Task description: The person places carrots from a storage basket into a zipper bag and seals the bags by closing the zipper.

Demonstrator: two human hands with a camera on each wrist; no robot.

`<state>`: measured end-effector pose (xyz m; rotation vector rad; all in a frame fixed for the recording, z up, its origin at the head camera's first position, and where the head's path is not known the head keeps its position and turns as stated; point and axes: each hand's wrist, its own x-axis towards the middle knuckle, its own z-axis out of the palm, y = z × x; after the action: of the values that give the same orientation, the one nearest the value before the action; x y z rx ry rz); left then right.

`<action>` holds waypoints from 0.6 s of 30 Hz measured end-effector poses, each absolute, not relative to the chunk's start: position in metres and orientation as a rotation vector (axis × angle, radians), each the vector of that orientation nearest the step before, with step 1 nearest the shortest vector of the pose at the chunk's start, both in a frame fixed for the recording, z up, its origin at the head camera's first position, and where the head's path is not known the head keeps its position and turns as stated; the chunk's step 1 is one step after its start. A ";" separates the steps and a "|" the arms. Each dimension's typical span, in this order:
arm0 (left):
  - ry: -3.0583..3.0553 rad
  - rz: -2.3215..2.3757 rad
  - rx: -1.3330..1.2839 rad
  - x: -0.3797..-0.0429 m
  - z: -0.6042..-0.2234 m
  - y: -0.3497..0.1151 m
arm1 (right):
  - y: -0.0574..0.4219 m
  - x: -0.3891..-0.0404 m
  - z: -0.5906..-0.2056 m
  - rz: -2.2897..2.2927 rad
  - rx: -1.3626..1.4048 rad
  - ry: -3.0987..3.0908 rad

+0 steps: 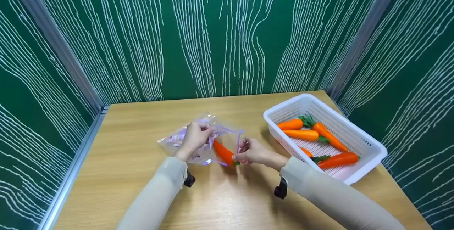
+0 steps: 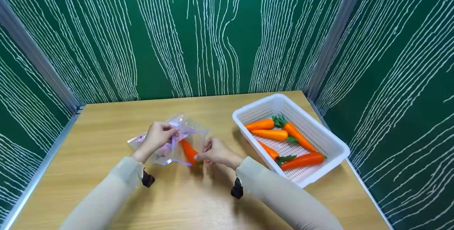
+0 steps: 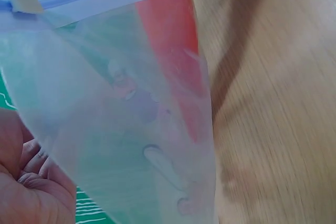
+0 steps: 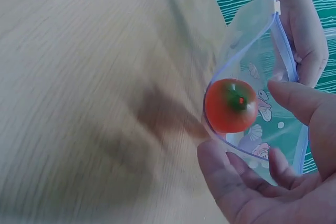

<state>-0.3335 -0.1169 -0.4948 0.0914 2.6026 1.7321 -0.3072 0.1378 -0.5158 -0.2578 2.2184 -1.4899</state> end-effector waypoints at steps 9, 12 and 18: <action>2.628 1.720 0.079 -0.332 -0.491 -0.117 | 0.137 -0.306 -0.519 -1.496 -0.182 2.109; 2.628 1.726 0.079 -0.332 -0.491 -0.117 | 0.137 -0.307 -0.520 -1.511 -0.204 2.030; 2.617 1.772 0.104 -0.333 -0.493 -0.114 | 0.134 -0.309 -0.526 -1.554 -0.230 1.981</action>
<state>-0.3326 -0.1141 -0.4928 0.1038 2.6167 1.7719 -0.3086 0.1344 -0.5260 -0.2297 1.9810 -1.5537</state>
